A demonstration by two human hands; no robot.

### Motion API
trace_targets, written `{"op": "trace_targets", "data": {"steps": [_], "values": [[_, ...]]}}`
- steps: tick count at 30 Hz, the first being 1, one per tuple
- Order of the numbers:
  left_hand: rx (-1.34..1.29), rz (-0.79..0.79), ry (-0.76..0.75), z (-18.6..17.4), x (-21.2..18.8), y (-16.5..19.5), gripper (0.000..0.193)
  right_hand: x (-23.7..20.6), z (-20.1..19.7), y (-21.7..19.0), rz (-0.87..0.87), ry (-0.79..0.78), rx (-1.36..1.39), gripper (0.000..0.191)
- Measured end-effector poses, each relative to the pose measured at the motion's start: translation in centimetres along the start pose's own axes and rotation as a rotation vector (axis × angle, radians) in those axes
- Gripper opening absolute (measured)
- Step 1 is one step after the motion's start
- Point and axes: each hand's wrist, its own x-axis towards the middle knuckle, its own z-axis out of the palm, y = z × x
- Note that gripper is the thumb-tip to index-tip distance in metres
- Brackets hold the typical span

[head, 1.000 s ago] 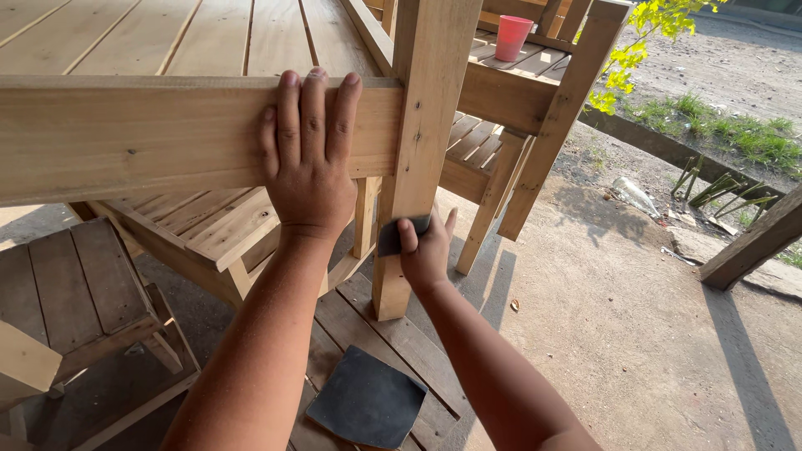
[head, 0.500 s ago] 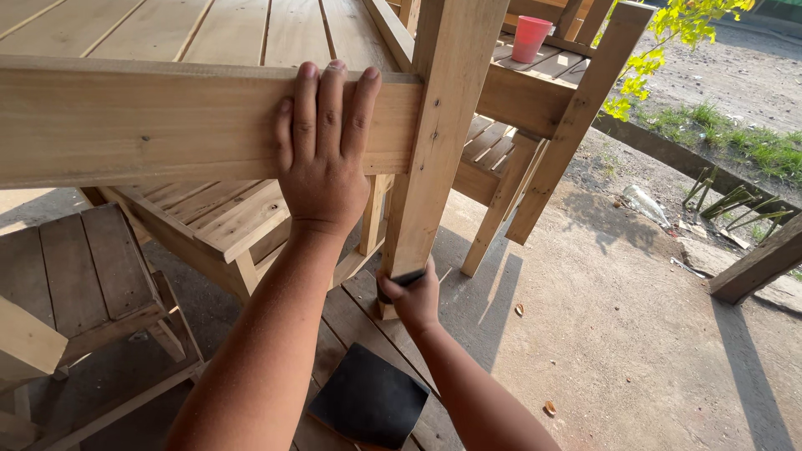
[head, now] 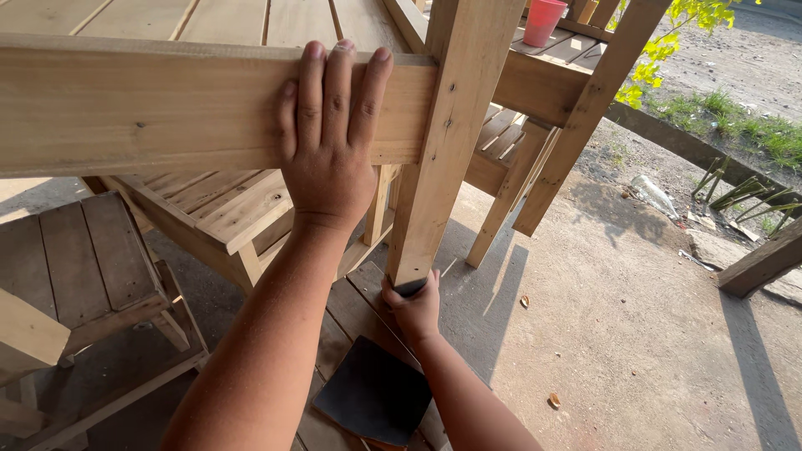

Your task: The person sands the edges and legs of a wooden chair using a sanding block. They move around the chair to reach different sides, holding the chair steady with one hand while sanding with the other.

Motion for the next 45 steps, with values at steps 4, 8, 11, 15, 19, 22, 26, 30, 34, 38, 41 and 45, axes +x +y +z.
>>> {"op": "trace_targets", "data": {"steps": [4,8,11,15,19,22,26,30,34,38,41,45], "values": [[0.004,0.006,-0.009,0.0,0.1,0.1,0.057,0.0,-0.6,-0.1,0.595,-0.217,0.302,0.042],[0.004,0.006,0.003,-0.1,0.1,0.2,0.056,8.6,-3.0,-4.5,0.364,-0.103,0.368,0.049],[-0.016,0.002,-0.025,-0.1,0.1,0.2,0.054,12.9,-4.1,-6.5,0.217,-0.032,0.316,0.045],[-0.015,-0.001,-0.026,-0.2,0.1,0.2,0.053,8.6,-2.8,-4.5,0.385,-0.085,0.216,0.045],[-0.007,0.005,-0.005,-0.2,0.2,0.2,0.053,0.3,-1.1,-0.2,0.129,-0.183,0.002,0.047],[-0.004,0.006,0.001,-0.3,0.3,0.2,0.054,0.4,-1.2,0.2,0.414,-0.257,-0.01,0.052],[-0.023,0.003,-0.014,-0.4,0.1,0.3,0.056,8.7,-3.3,-4.5,0.302,-0.11,0.313,0.047],[-0.022,-0.001,-0.021,-0.3,0.1,0.2,0.054,15.6,-5.1,-8.3,0.043,0.013,0.278,0.047],[-0.015,-0.002,-0.033,-0.3,0.1,0.3,0.055,11.0,-3.9,-6.5,0.154,-0.022,0.312,0.05],[-0.051,0.001,-0.036,-0.4,0.1,0.2,0.056,2.4,-2.0,-2.6,0.141,-0.187,-0.055,0.045],[-0.037,0.002,-0.024,-0.4,0.1,0.2,0.054,1.8,-1.7,-2.4,0.438,-0.168,0.132,0.046],[-0.029,0.002,-0.018,-0.5,0.2,0.1,0.053,8.5,-3.3,-5.5,0.249,-0.04,0.225,0.048]]}}
